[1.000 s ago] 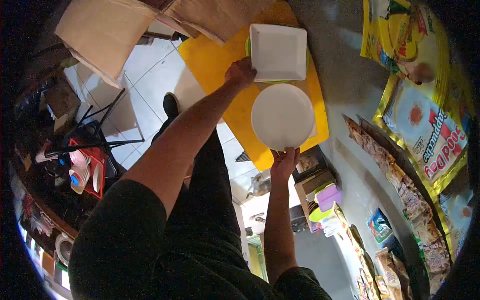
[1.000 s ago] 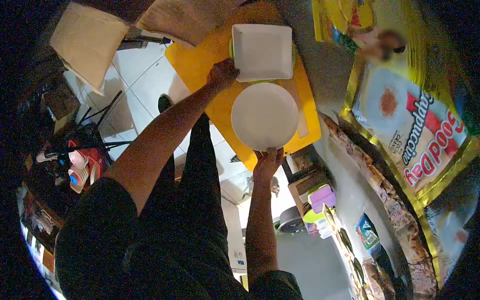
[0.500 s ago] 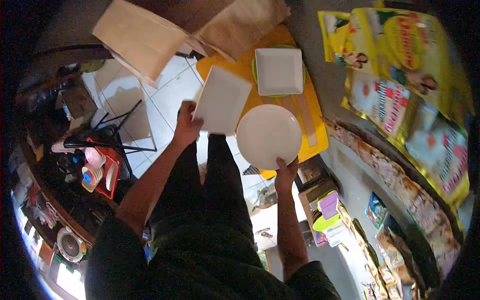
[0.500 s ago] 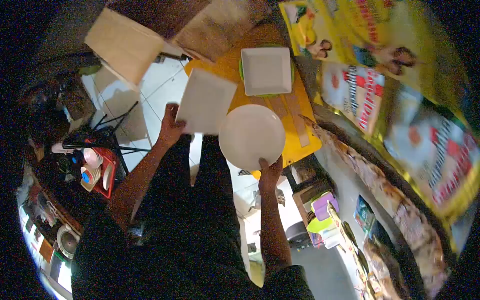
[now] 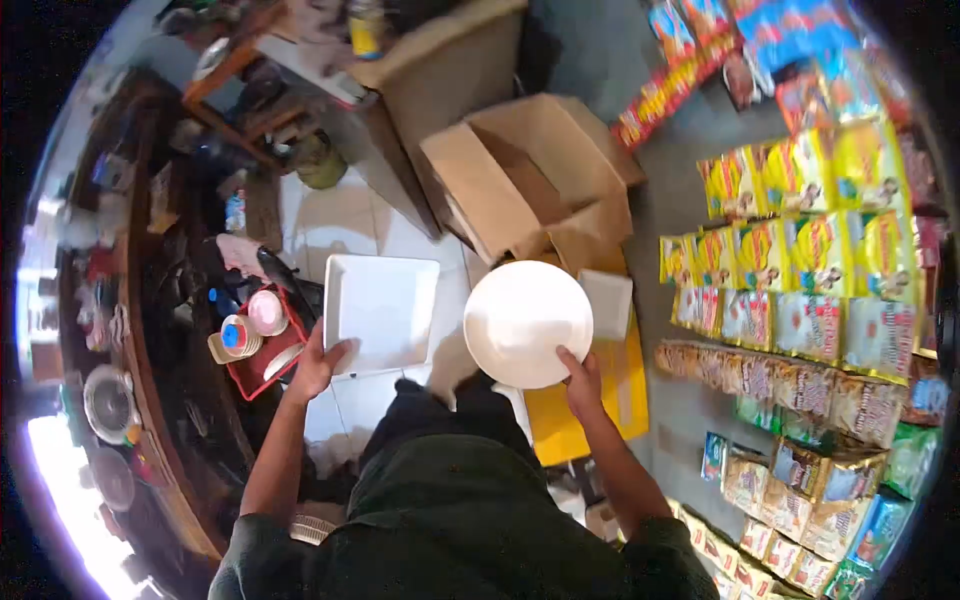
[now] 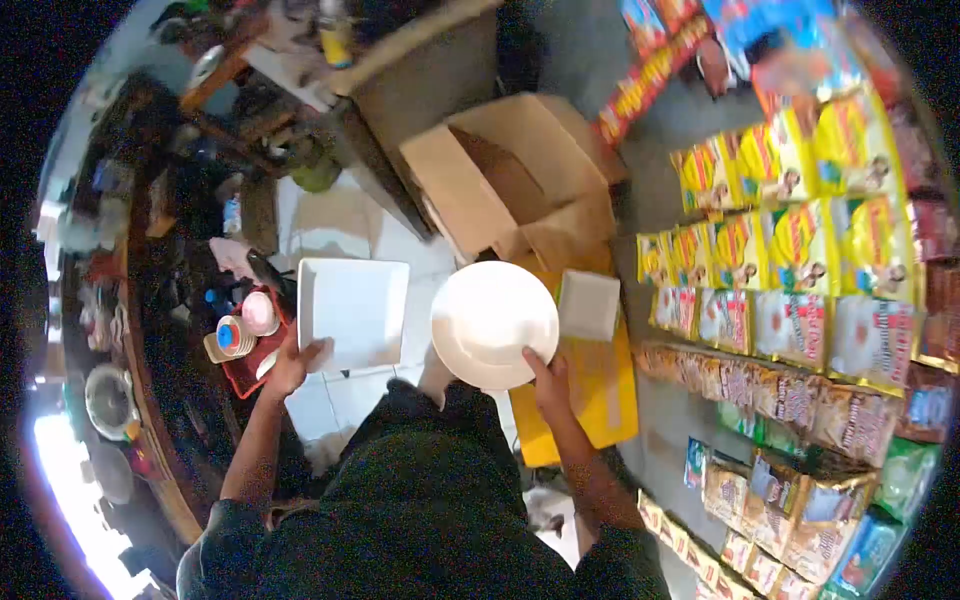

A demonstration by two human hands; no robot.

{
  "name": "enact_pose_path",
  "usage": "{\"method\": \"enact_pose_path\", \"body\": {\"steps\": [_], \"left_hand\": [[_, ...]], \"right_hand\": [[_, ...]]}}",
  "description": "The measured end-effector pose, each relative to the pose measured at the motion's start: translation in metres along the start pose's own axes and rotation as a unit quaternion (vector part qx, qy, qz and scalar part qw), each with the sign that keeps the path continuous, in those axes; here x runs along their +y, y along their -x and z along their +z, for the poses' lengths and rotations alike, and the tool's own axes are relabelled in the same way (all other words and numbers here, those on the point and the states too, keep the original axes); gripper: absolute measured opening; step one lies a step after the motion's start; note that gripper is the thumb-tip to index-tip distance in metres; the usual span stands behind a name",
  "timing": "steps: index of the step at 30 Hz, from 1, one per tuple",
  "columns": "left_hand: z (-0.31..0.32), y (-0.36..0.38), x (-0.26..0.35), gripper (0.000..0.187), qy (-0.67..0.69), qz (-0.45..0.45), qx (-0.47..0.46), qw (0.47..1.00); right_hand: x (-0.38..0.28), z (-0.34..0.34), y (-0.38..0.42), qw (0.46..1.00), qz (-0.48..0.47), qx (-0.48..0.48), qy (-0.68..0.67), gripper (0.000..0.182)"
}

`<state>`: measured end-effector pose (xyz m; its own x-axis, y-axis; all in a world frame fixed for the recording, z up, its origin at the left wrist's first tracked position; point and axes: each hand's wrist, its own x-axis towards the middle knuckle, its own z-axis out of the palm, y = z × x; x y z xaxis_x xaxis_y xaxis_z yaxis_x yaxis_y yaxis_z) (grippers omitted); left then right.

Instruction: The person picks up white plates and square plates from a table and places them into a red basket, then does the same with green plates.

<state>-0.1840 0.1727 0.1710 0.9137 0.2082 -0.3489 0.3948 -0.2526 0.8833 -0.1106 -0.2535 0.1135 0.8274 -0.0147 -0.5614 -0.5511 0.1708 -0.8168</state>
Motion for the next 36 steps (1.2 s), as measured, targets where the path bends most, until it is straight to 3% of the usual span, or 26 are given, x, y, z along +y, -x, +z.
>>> {"method": "enact_pose_path", "body": {"steps": [4,5,6,8,9,10,12,14,23,26,36], "left_hand": [[-0.057,0.033,-0.005,0.046,0.042,0.044,0.099,0.993],[-0.071,0.042,-0.005,0.041,0.086,-0.020,0.129,0.988],[-0.083,0.048,-0.007,0.041,0.091,-0.011,0.139,0.986],[-0.101,0.064,-0.014,0.045,0.195,0.000,0.206,0.959],[-0.107,0.075,-0.011,0.033,0.234,0.001,0.248,0.940],[-0.111,0.085,-0.014,0.033,0.240,0.004,0.262,0.935],[-0.122,0.103,-0.022,0.033,0.247,0.092,0.318,0.910],[-0.132,0.124,-0.019,0.035,0.254,0.104,0.314,0.909],[-0.118,0.154,-0.055,0.043,0.292,0.120,0.467,0.826],[-0.105,0.162,-0.042,0.042,0.271,0.136,0.500,0.811],[-0.048,0.173,-0.029,0.034,0.314,0.055,0.647,0.693]], "right_hand": [[-0.039,0.040,0.001,0.997,-0.045,-0.058,0.024,0.047],[-0.038,0.048,-0.003,0.995,-0.041,-0.083,0.027,0.054],[-0.040,0.065,0.000,0.994,-0.052,-0.093,0.030,0.054],[-0.041,0.105,0.011,0.988,-0.105,-0.090,-0.066,0.054],[-0.047,0.128,0.024,0.987,-0.109,-0.103,-0.059,0.054],[-0.059,0.152,0.043,0.986,-0.105,-0.095,-0.090,0.053],[-0.064,0.189,0.059,0.983,-0.102,-0.104,-0.114,0.052],[-0.062,0.215,0.063,0.978,-0.104,-0.131,-0.123,0.054],[-0.059,0.281,0.043,0.952,-0.140,-0.258,-0.082,0.054],[-0.069,0.293,0.039,0.944,-0.091,-0.308,-0.073,0.052],[-0.083,0.317,-0.001,0.915,-0.056,-0.400,0.017,0.050]]}}
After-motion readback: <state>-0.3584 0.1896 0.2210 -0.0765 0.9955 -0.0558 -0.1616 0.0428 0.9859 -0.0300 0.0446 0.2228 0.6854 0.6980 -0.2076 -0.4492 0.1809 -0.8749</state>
